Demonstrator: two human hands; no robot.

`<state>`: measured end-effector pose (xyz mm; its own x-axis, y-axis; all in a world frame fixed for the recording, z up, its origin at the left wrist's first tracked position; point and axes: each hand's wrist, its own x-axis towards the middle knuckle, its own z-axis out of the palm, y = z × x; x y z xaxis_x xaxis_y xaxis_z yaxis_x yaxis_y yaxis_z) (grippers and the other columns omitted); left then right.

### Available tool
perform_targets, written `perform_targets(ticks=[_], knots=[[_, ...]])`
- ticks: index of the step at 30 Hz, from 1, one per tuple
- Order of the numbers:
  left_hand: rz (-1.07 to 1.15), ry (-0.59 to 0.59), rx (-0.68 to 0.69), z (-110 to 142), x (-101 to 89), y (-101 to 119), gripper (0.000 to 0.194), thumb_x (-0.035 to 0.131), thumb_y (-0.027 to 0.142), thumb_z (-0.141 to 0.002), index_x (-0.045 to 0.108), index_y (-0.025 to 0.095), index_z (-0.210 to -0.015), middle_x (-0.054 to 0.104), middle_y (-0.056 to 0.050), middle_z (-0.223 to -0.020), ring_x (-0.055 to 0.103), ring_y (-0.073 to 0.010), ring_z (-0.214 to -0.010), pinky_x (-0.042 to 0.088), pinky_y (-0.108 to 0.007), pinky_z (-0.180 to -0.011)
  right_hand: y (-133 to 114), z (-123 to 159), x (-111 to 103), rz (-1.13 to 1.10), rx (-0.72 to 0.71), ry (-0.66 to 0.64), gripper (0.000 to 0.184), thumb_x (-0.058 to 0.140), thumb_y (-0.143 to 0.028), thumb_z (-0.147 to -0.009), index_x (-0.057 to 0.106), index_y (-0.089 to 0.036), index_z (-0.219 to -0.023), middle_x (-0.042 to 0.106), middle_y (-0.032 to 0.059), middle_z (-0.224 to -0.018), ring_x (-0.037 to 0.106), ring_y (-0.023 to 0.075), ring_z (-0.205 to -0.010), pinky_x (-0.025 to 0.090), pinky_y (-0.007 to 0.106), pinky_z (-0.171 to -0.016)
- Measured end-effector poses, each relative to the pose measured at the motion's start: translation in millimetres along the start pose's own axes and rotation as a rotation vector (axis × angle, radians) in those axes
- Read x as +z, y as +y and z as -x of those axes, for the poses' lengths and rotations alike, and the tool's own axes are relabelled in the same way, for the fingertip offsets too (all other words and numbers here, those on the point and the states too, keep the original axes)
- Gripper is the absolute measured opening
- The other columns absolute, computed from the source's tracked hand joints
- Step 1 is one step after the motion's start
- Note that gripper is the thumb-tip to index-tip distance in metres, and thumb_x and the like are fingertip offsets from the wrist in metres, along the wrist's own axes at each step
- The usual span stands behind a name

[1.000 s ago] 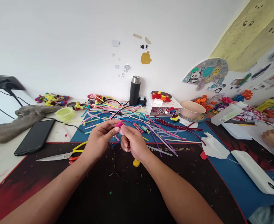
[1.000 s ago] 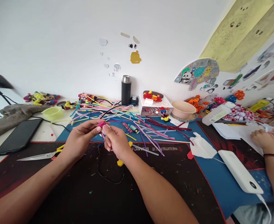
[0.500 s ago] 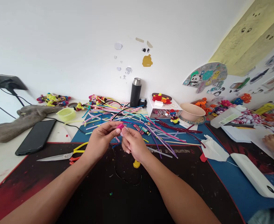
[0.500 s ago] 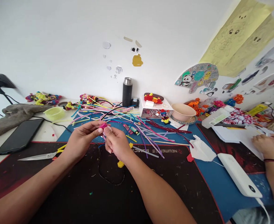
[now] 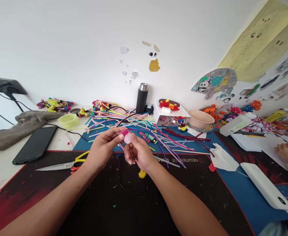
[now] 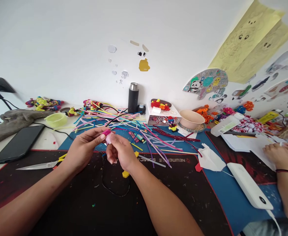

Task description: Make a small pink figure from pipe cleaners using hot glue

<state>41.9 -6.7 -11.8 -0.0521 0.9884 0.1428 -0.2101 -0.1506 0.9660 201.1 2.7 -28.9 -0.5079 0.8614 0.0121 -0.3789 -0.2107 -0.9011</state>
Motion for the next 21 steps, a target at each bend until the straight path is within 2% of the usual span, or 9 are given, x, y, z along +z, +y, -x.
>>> perform_targets(ticks=[9,12,16,19,21], knots=[[0.011,0.007,-0.009,-3,-3.2,-1,0.035,0.096,0.043,-0.077,0.088,0.024,-0.105,0.084,-0.009,-0.112,0.075,-0.0273,-0.103,0.057,-0.037,-0.096,-4,0,0,0.035,0.041,0.049,0.058,0.063,-0.078,-0.094,0.057,-0.021,-0.082,0.058,-0.0051,-0.053,0.050,0.0097,-0.038,0.027,0.021,-0.036],[0.018,0.032,-0.012,-3,-4.7,1,0.038,0.098,0.041,-0.074,0.087,0.023,-0.106,0.084,-0.009,-0.112,0.073,-0.0259,-0.105,0.055,-0.034,-0.097,-4,0,0,0.135,-0.010,0.082,0.059,0.058,-0.078,-0.096,0.056,-0.022,-0.080,0.059,-0.0046,-0.054,0.051,0.0095,-0.038,0.028,0.021,-0.036],[0.084,0.086,-0.010,-4,-6.0,5,0.038,0.100,0.041,-0.071,0.087,0.024,-0.103,0.084,-0.006,-0.104,0.072,-0.0231,-0.101,0.053,-0.031,-0.096,-8,2,2,0.282,-0.162,0.184,0.053,0.061,-0.074,-0.097,0.064,-0.022,-0.096,0.057,-0.0073,-0.056,0.049,0.0095,-0.039,0.034,0.022,-0.040],[0.110,0.096,-0.018,-4,-5.7,4,0.033,0.101,0.040,-0.070,0.087,0.024,-0.096,0.083,-0.004,-0.100,0.071,-0.0207,-0.097,0.053,-0.029,-0.094,-12,5,2,0.308,-0.224,0.266,0.051,0.063,-0.071,-0.097,0.067,-0.022,-0.112,0.053,-0.0090,-0.055,0.046,0.0100,-0.039,0.034,0.024,-0.042],[0.105,0.085,-0.002,-4,-5.1,3,0.031,0.100,0.038,-0.071,0.087,0.024,-0.095,0.082,-0.003,-0.102,0.069,-0.0198,-0.097,0.052,-0.029,-0.095,-13,6,0,0.325,-0.248,0.295,0.048,0.067,-0.067,-0.097,0.067,-0.024,-0.118,0.056,-0.0080,-0.059,0.046,0.0106,-0.042,0.035,0.026,-0.045]])
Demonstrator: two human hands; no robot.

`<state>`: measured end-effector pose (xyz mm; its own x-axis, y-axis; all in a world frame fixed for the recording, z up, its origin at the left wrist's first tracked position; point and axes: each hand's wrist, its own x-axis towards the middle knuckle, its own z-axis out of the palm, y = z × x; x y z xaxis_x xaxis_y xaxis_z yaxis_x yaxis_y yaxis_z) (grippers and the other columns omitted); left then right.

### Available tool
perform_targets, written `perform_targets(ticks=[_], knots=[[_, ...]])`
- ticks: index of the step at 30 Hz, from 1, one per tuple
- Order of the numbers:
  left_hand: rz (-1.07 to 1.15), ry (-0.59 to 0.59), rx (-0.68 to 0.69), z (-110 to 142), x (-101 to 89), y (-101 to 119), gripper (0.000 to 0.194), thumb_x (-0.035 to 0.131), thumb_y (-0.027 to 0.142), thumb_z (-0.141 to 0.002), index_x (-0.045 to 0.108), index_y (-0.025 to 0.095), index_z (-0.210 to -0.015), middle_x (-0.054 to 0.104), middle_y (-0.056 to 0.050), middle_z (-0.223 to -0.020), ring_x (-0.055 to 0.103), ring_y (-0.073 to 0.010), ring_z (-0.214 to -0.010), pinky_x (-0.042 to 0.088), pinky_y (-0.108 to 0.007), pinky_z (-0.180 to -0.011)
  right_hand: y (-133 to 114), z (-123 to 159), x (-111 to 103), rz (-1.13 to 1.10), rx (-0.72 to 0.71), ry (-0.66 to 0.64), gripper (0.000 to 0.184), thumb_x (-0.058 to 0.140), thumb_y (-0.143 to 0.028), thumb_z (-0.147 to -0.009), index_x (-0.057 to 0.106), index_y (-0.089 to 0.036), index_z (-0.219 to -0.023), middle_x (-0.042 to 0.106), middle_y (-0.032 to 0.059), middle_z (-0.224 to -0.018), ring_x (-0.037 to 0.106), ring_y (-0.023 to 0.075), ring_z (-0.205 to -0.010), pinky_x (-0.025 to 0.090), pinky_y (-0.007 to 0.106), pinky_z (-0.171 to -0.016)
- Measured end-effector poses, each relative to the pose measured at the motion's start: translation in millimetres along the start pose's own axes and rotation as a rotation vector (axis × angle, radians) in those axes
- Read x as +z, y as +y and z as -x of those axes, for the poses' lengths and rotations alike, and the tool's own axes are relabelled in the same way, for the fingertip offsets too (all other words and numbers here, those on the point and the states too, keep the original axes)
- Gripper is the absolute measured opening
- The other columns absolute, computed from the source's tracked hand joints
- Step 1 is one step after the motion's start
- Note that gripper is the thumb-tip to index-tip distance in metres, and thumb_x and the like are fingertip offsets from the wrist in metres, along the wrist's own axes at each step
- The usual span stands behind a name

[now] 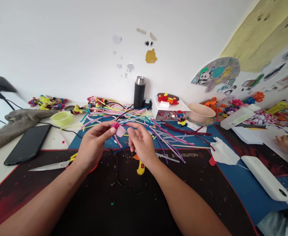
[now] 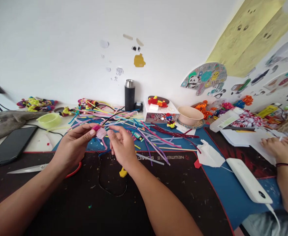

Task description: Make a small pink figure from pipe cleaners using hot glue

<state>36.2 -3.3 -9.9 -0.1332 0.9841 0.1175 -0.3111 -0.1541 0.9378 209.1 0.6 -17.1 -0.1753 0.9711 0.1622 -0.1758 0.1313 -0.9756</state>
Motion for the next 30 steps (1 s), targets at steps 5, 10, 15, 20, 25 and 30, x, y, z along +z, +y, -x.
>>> perform_targets(ticks=[5,10,15,20,25,30], knots=[[-0.036,-0.011,0.000,2,4.3,3,0.030,0.098,0.039,-0.074,0.086,0.025,-0.098,0.080,-0.004,-0.099,0.068,-0.0209,-0.087,0.055,-0.031,-0.077,3,-1,-3,0.178,-0.067,-0.030,0.039,0.073,-0.055,-0.097,0.069,-0.028,-0.126,0.055,-0.0066,-0.063,0.050,0.0152,-0.054,0.039,0.030,-0.055],[0.009,-0.005,-0.030,6,9.9,10,0.032,0.102,0.040,-0.068,0.085,0.025,-0.092,0.080,-0.004,-0.097,0.070,-0.0220,-0.087,0.056,-0.031,-0.075,5,1,1,0.343,-0.133,-0.013,0.034,0.074,-0.052,-0.097,0.072,-0.028,-0.121,0.057,-0.0053,-0.064,0.051,0.0167,-0.060,0.038,0.031,-0.062],[-0.004,-0.029,-0.025,5,10.8,8,0.029,0.099,0.038,-0.074,0.085,0.024,-0.096,0.080,-0.005,-0.096,0.070,-0.0214,-0.087,0.056,-0.029,-0.075,4,0,1,0.371,-0.166,0.005,0.027,0.073,-0.051,-0.099,0.076,-0.028,-0.112,0.051,-0.0054,-0.058,0.046,0.0165,-0.056,0.033,0.031,-0.060],[0.026,-0.019,-0.094,4,9.7,6,0.035,0.102,0.038,-0.068,0.086,0.024,-0.095,0.081,-0.005,-0.097,0.070,-0.0206,-0.087,0.056,-0.029,-0.078,3,0,1,0.433,-0.171,0.042,0.031,0.072,-0.054,-0.097,0.078,-0.024,-0.103,0.047,-0.0067,-0.055,0.040,0.0144,-0.053,0.030,0.031,-0.059],[0.018,-0.008,-0.094,5,10.6,11,0.036,0.102,0.040,-0.066,0.086,0.023,-0.093,0.080,-0.005,-0.096,0.070,-0.0216,-0.089,0.056,-0.030,-0.081,4,0,0,0.418,-0.141,-0.008,0.029,0.072,-0.053,-0.098,0.076,-0.026,-0.109,0.052,-0.0054,-0.058,0.046,0.0161,-0.056,0.033,0.031,-0.061],[0.018,-0.023,-0.063,4,10.6,11,0.036,0.103,0.041,-0.065,0.086,0.024,-0.092,0.081,-0.005,-0.094,0.071,-0.0216,-0.089,0.055,-0.030,-0.083,10,0,-1,0.360,-0.136,-0.034,0.038,0.076,-0.049,-0.096,0.071,-0.030,-0.129,0.060,-0.0031,-0.068,0.053,0.0189,-0.063,0.038,0.031,-0.063]])
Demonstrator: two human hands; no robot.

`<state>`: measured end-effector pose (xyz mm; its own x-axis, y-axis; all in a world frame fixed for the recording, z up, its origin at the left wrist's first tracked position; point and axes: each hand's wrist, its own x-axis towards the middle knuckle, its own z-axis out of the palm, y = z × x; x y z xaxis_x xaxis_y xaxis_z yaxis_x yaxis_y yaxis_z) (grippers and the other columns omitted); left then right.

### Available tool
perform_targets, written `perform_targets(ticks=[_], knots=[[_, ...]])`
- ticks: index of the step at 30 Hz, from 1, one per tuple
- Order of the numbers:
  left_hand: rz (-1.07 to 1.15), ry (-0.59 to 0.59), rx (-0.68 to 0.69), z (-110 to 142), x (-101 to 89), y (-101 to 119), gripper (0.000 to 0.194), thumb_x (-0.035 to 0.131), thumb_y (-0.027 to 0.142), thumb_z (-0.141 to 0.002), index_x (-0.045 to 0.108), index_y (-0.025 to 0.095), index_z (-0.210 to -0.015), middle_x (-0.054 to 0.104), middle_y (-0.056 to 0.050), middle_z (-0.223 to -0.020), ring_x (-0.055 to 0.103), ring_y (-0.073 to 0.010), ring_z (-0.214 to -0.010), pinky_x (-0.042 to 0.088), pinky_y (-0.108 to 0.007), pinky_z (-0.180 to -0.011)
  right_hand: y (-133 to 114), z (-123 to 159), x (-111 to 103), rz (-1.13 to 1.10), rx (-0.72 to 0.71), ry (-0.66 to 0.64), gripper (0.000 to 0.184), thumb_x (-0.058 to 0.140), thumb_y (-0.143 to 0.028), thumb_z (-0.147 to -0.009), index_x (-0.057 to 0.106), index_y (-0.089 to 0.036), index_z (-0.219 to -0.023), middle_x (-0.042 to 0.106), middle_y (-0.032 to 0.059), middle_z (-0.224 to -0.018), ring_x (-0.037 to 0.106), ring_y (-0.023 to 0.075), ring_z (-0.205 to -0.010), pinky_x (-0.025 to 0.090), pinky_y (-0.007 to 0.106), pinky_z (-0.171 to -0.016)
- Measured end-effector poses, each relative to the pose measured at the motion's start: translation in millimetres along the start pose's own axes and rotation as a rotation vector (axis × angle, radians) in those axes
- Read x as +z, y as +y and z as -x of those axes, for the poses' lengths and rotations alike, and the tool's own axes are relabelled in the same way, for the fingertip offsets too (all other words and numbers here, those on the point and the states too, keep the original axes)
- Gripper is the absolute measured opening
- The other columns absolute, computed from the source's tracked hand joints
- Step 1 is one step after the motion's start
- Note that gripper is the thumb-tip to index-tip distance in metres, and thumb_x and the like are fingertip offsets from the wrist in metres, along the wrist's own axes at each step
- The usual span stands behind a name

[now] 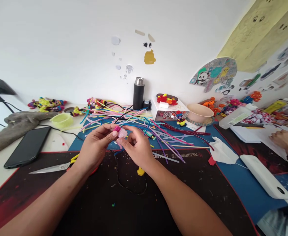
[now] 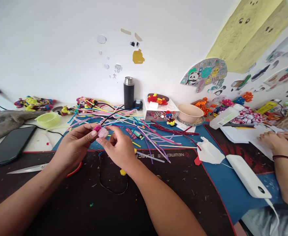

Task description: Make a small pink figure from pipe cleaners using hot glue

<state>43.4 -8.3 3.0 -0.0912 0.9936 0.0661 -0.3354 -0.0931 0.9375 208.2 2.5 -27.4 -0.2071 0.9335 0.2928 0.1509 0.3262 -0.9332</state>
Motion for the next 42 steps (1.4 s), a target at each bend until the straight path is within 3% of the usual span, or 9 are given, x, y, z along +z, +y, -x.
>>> perform_targets(ticks=[8,19,27,34,42], knots=[[-0.079,-0.037,-0.015,-1,-2.3,-6,0.041,0.102,0.044,-0.065,0.085,0.022,-0.094,0.081,-0.007,-0.099,0.071,-0.0239,-0.093,0.055,-0.033,-0.088,2,0,-1,0.105,-0.034,0.039,0.029,0.075,-0.048,-0.097,0.080,-0.028,-0.119,0.049,-0.0063,-0.057,0.039,0.0145,-0.054,0.028,0.030,-0.057],[-0.016,-0.059,-0.037,-2,-4.1,-8,0.035,0.102,0.040,-0.067,0.087,0.025,-0.094,0.082,-0.006,-0.099,0.072,-0.0231,-0.092,0.056,-0.031,-0.085,0,-1,0,0.064,0.010,0.029,0.032,0.077,-0.050,-0.095,0.079,-0.025,-0.116,0.049,-0.0072,-0.058,0.042,0.0130,-0.054,0.030,0.029,-0.056],[-0.002,-0.008,0.032,-8,-13.9,-2,0.035,0.099,0.043,-0.071,0.089,0.024,-0.098,0.085,-0.007,-0.100,0.075,-0.0272,-0.097,0.056,-0.035,-0.090,-10,-1,1,-0.250,0.159,-0.154,0.060,0.072,-0.064,-0.094,0.066,-0.022,-0.138,0.058,-0.0077,-0.061,0.049,0.0117,-0.044,0.038,0.026,-0.047],[-0.075,0.014,0.035,-7,-12.4,3,0.039,0.100,0.050,-0.067,0.090,0.030,-0.098,0.086,-0.006,-0.109,0.072,-0.0337,-0.117,0.050,-0.042,-0.111,-6,-5,0,-0.417,0.239,-0.134,0.052,0.064,-0.073,-0.095,0.064,-0.021,-0.089,0.054,-0.0082,-0.051,0.046,0.0088,-0.036,0.032,0.023,-0.039],[-0.153,-0.026,0.037,-3,-12.3,-2,0.039,0.096,0.052,-0.074,0.089,0.030,-0.105,0.084,-0.007,-0.121,0.069,-0.0349,-0.126,0.045,-0.043,-0.116,-4,-4,1,-0.522,0.341,-0.205,0.044,0.074,-0.064,-0.091,0.067,-0.021,-0.094,0.054,-0.0095,-0.053,0.046,0.0081,-0.038,0.029,0.022,-0.038]])
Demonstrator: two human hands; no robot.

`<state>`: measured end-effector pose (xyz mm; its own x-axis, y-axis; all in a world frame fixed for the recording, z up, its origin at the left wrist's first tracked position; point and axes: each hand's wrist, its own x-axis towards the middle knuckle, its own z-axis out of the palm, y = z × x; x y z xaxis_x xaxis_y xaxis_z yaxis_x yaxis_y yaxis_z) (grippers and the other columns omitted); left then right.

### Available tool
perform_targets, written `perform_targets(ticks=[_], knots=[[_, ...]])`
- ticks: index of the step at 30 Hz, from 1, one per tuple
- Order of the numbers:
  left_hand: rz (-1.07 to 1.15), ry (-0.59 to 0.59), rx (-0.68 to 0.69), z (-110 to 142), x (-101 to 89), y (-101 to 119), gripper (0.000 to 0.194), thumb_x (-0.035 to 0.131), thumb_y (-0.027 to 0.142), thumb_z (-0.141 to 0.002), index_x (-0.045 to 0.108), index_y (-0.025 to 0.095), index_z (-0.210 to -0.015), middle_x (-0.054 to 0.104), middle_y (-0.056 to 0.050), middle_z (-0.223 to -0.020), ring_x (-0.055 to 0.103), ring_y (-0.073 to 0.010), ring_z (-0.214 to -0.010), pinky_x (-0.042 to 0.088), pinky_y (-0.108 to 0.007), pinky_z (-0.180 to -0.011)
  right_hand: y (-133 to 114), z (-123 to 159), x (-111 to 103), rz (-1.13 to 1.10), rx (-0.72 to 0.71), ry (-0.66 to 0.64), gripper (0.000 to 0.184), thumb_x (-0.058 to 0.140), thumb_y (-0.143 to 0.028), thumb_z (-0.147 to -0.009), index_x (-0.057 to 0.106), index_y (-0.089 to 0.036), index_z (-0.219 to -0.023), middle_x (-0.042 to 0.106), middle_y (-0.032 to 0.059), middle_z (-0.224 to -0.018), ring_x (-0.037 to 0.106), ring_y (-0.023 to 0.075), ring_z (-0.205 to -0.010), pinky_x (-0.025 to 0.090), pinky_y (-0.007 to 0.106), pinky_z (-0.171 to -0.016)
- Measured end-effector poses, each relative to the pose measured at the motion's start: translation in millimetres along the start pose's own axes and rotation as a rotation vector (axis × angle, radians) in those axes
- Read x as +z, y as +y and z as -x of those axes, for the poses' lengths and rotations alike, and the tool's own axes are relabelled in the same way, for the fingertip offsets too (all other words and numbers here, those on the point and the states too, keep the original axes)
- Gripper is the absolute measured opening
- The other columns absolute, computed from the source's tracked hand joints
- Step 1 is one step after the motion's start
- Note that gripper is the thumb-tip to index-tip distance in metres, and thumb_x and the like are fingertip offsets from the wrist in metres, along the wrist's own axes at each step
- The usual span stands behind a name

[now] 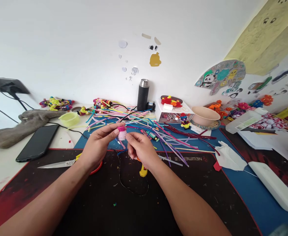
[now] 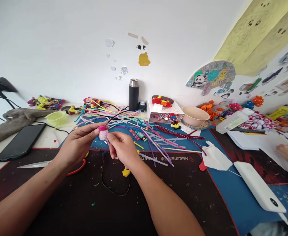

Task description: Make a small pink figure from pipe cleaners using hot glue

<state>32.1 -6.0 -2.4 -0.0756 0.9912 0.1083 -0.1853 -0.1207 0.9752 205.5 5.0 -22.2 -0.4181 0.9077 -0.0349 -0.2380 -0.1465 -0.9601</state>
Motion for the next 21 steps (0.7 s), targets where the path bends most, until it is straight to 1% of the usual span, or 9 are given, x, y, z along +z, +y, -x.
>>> perform_targets(ticks=[4,7,11,13,15,17,19,21], knots=[[-0.002,-0.009,-0.002,-0.6,-1.7,-3.0,0.040,0.094,0.051,-0.077,0.089,0.027,-0.109,0.084,-0.009,-0.122,0.070,-0.0334,-0.121,0.050,-0.040,-0.106,-2.0,0.4,0.1,-0.029,0.013,0.003,0.047,0.078,-0.066,-0.086,0.067,-0.021,-0.088,0.053,-0.0092,-0.050,0.045,0.0086,-0.038,0.026,0.022,-0.037],[0.031,0.001,0.005,-0.7,0.2,-3.2,0.039,0.095,0.050,-0.076,0.089,0.026,-0.106,0.084,-0.009,-0.118,0.071,-0.0311,-0.115,0.050,-0.038,-0.102,-2.5,0.8,0.4,-0.047,0.027,0.004,0.050,0.075,-0.070,-0.088,0.063,-0.021,-0.082,0.053,-0.0078,-0.051,0.046,0.0089,-0.038,0.026,0.022,-0.037],[0.050,0.002,0.013,0.4,3.7,-4.1,0.037,0.096,0.049,-0.076,0.089,0.025,-0.103,0.085,-0.008,-0.113,0.072,-0.0311,-0.115,0.049,-0.040,-0.106,-1.9,1.4,1.3,-0.093,0.034,-0.025,0.052,0.074,-0.070,-0.090,0.057,-0.022,-0.077,0.057,-0.0066,-0.054,0.046,0.0083,-0.037,0.024,0.023,-0.037],[0.057,-0.018,0.003,1.0,3.8,-4.7,0.036,0.095,0.048,-0.078,0.089,0.026,-0.106,0.084,-0.009,-0.119,0.070,-0.0324,-0.121,0.048,-0.042,-0.110,-1.8,1.6,1.5,-0.115,0.034,-0.035,0.052,0.077,-0.068,-0.088,0.056,-0.022,-0.076,0.056,-0.0073,-0.054,0.046,0.0082,-0.037,0.023,0.023,-0.037],[0.069,-0.049,-0.011,1.6,2.6,-4.0,0.038,0.093,0.047,-0.081,0.088,0.026,-0.112,0.081,-0.010,-0.130,0.067,-0.0336,-0.129,0.047,-0.042,-0.112,-2.3,1.8,1.2,-0.131,0.027,-0.039,0.053,0.079,-0.068,-0.087,0.056,-0.022,-0.074,0.053,-0.0079,-0.052,0.046,0.0082,-0.037,0.023,0.023,-0.037],[0.072,-0.102,-0.022,2.1,0.6,-1.5,0.044,0.093,0.046,-0.081,0.085,0.028,-0.121,0.078,-0.010,-0.138,0.065,-0.0346,-0.135,0.049,-0.042,-0.111,-3.0,1.8,0.7,-0.146,0.018,-0.039,0.054,0.080,-0.069,-0.086,0.056,-0.022,-0.072,0.051,-0.0082,-0.051,0.045,0.0079,-0.038,0.023,0.023,-0.038],[0.062,-0.181,-0.037,2.5,-1.2,1.7,0.054,0.096,0.043,-0.079,0.081,0.029,-0.129,0.078,-0.011,-0.137,0.067,-0.0351,-0.133,0.052,-0.041,-0.107,-3.5,1.5,0.3,-0.159,0.008,-0.032,0.055,0.080,-0.069,-0.085,0.055,-0.022,-0.071,0.049,-0.0088,-0.050,0.044,0.0077,-0.037,0.023,0.023,-0.038],[0.050,-0.256,-0.045,2.6,-2.5,3.9,0.061,0.098,0.039,-0.077,0.079,0.029,-0.134,0.080,-0.011,-0.132,0.071,-0.0344,-0.127,0.056,-0.040,-0.100,-3.5,0.9,-0.1,-0.164,0.001,-0.021,0.054,0.082,-0.068,-0.085,0.056,-0.022,-0.071,0.048,-0.0095,-0.049,0.042,0.0076,-0.037,0.022,0.024,-0.038]])
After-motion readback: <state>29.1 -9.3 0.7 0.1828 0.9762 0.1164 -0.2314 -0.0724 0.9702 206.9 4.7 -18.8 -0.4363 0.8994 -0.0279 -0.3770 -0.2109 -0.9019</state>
